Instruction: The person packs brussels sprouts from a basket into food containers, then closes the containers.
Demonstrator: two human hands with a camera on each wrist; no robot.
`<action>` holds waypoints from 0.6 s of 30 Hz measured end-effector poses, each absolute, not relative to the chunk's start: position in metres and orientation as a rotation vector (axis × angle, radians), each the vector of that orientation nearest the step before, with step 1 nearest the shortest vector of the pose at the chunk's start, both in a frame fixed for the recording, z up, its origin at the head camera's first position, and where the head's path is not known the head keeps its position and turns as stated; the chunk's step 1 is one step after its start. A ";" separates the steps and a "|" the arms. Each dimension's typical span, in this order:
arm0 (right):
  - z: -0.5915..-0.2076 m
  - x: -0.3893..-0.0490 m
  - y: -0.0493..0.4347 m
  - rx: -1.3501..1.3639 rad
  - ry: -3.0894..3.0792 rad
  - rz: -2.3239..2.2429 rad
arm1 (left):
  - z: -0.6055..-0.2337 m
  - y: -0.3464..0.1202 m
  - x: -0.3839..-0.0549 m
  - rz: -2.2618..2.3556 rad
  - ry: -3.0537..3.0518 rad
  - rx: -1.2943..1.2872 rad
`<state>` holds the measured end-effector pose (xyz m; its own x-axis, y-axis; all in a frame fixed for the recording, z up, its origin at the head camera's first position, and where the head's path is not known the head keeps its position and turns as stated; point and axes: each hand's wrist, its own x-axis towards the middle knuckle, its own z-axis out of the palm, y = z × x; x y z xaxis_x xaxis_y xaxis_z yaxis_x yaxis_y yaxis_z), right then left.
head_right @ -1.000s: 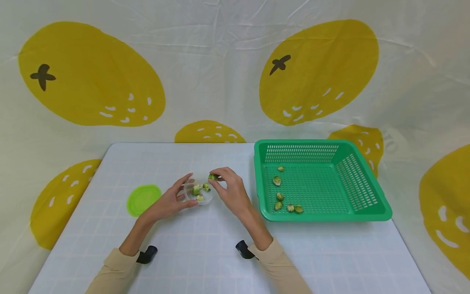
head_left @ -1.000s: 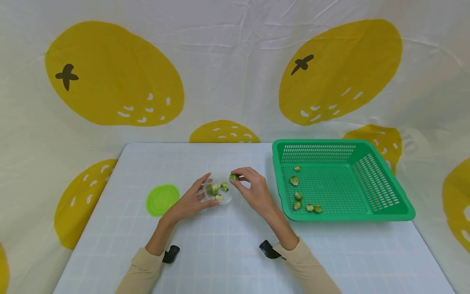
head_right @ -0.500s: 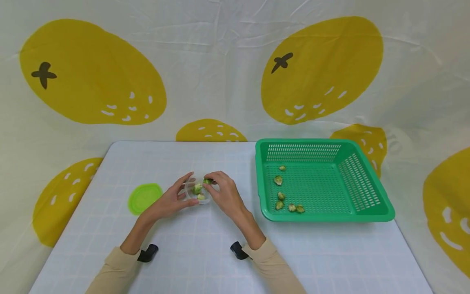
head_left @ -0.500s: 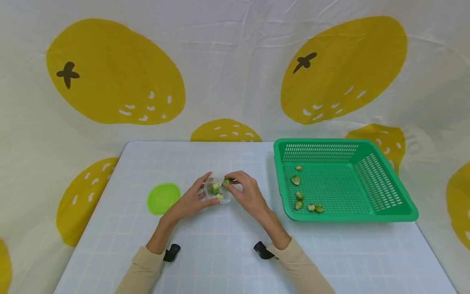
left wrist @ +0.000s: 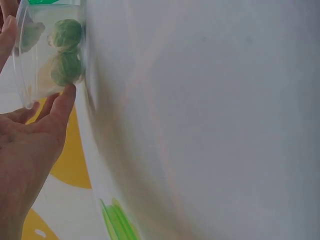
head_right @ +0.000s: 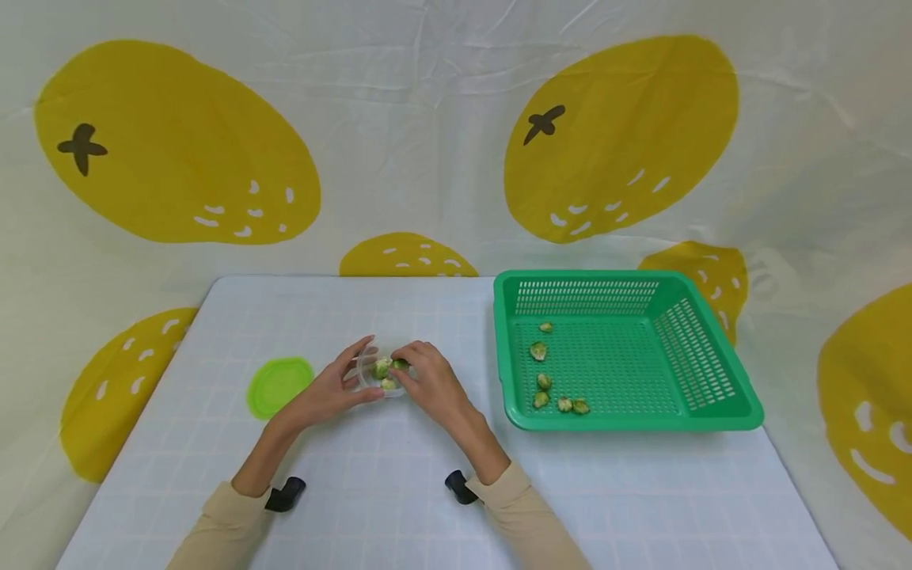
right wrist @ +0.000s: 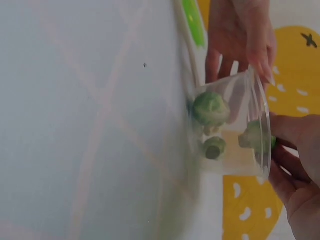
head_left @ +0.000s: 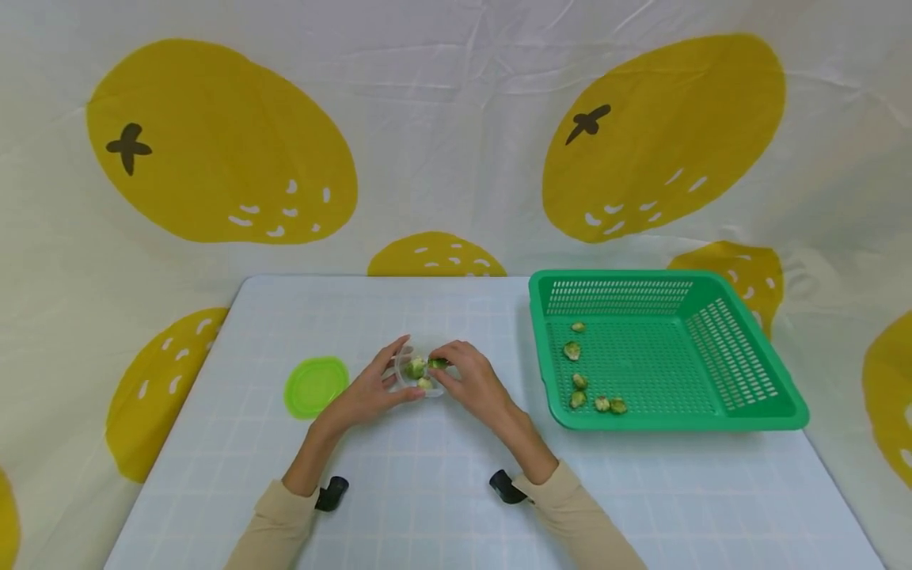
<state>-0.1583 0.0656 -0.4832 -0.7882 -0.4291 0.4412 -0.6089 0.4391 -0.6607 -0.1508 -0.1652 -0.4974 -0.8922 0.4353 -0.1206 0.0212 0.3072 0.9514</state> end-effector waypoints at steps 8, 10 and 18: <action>-0.483 -0.158 0.063 0.961 -2.524 1.110 | -0.497 -0.166 -0.150 1.602 2.230 0.393; -0.482 -0.158 0.062 0.955 -2.545 1.057 | -0.496 -0.165 -0.150 1.603 2.230 0.390; -0.470 -0.155 0.053 0.903 -2.733 0.814 | -0.497 -0.165 -0.149 1.616 2.206 0.380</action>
<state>-0.1548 0.0530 -0.4702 -0.8073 -0.5079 0.3007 -0.5896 0.6714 -0.4490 -0.1495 -0.1654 -0.4968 -0.8919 0.4297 -0.1414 -0.0054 0.3025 0.9531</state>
